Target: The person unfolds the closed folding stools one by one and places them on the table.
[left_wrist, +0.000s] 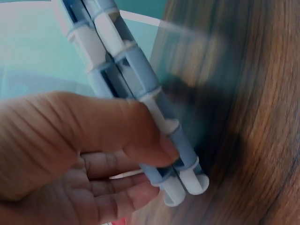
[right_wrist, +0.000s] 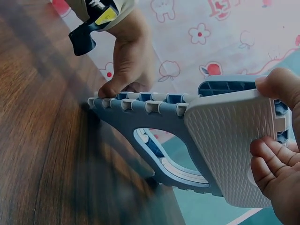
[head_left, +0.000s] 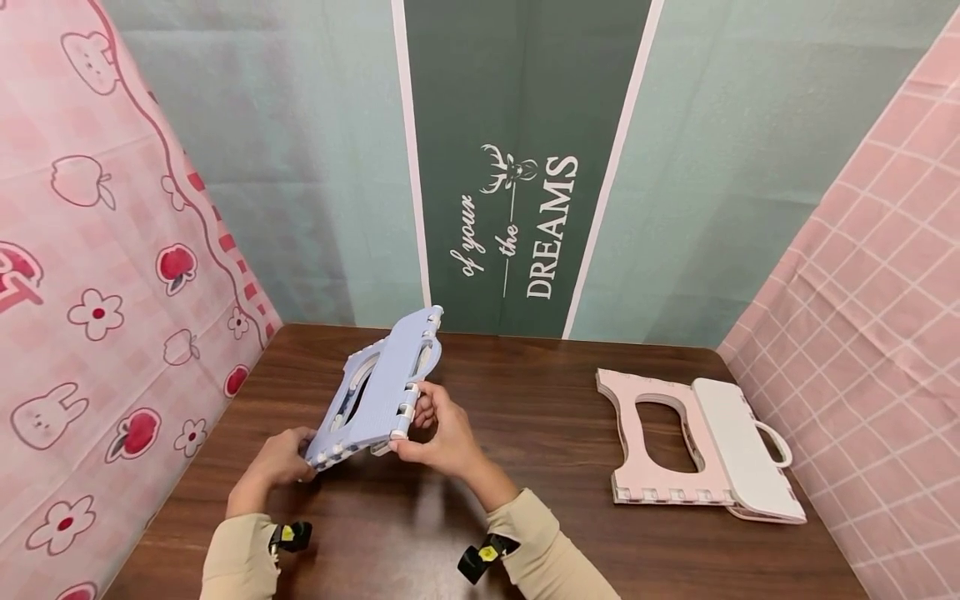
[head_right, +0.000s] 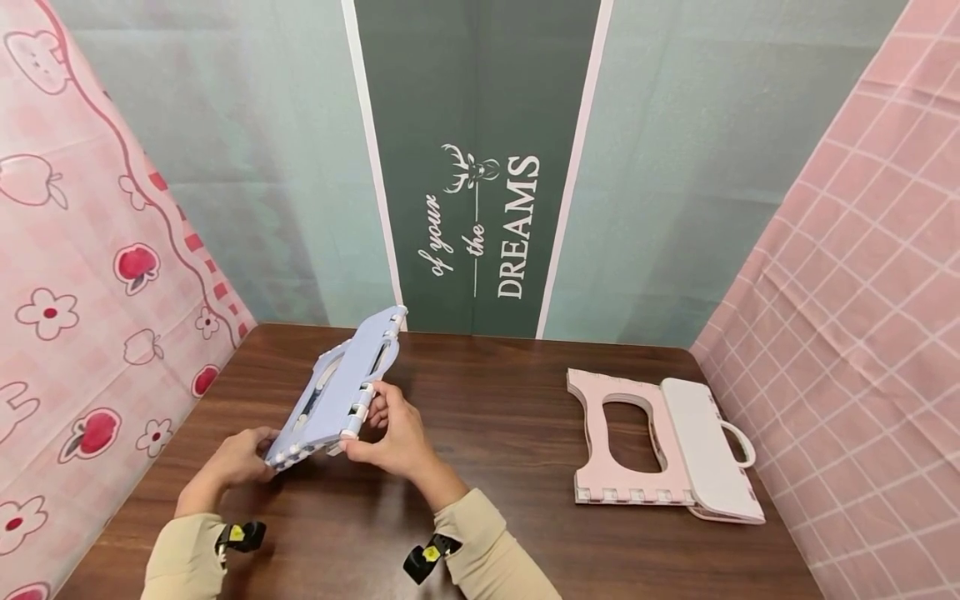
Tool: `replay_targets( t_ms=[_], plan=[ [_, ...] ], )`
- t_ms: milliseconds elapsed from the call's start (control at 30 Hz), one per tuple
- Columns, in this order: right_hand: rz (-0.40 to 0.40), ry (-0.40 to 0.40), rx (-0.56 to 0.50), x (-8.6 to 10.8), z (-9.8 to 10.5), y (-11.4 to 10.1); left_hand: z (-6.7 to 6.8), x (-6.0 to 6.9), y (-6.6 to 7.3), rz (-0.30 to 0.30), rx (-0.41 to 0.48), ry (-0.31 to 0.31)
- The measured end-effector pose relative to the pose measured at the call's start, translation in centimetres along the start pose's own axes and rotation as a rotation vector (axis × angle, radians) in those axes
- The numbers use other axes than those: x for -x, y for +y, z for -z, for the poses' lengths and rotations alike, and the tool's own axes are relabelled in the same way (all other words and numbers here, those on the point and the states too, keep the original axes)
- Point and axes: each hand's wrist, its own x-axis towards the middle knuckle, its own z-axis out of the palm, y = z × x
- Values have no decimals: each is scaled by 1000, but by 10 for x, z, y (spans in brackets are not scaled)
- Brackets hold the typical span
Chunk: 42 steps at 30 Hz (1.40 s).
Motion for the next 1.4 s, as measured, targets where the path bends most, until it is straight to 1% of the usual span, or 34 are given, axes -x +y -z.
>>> replay_targets(
  t_ms=[133, 233, 400, 433, 500, 567, 667, 767, 833, 933, 1067, 1200, 1400],
  plan=[
    [-7, -4, -14, 0, 0, -1, 0, 1, 4, 12, -16, -2],
    [-11, 1, -26, 1, 0, 4, 1, 1, 7, 0, -25, 2],
    [-19, 9, -42, 1, 0, 4, -1, 2, 10, -13, -23, -7],
    [-18, 10, -47, 1, 1, -1, -1, 2, 11, -12, -20, -10],
    [-8, 20, -42, 1, 0, 5, -2, 2, 11, -8, -18, -14],
    [0, 21, -23, 1, -1, 14, -2, 2, 12, -8, -17, -15],
    [28, -2, 36, -1, 0, 28, -3, 3, 13, -11, -15, -16],
    [77, -45, 105, -3, 3, 32, -3, 2, 13, -11, -13, -21],
    [107, -69, 127, -4, 6, 32, -3, 2, 14, -8, -5, -26],
    [122, -82, 139, -6, 8, 30, -4, 1, 14, -17, 16, -32],
    [107, -63, 127, -7, 9, 28, -8, -1, 14, -52, 48, -33],
    [94, -45, 99, -9, 10, 26, -12, -4, 16, -73, 63, -31],
    [105, -30, 97, -13, 11, 20, -15, -6, 22, -73, 69, -28]
  ],
)
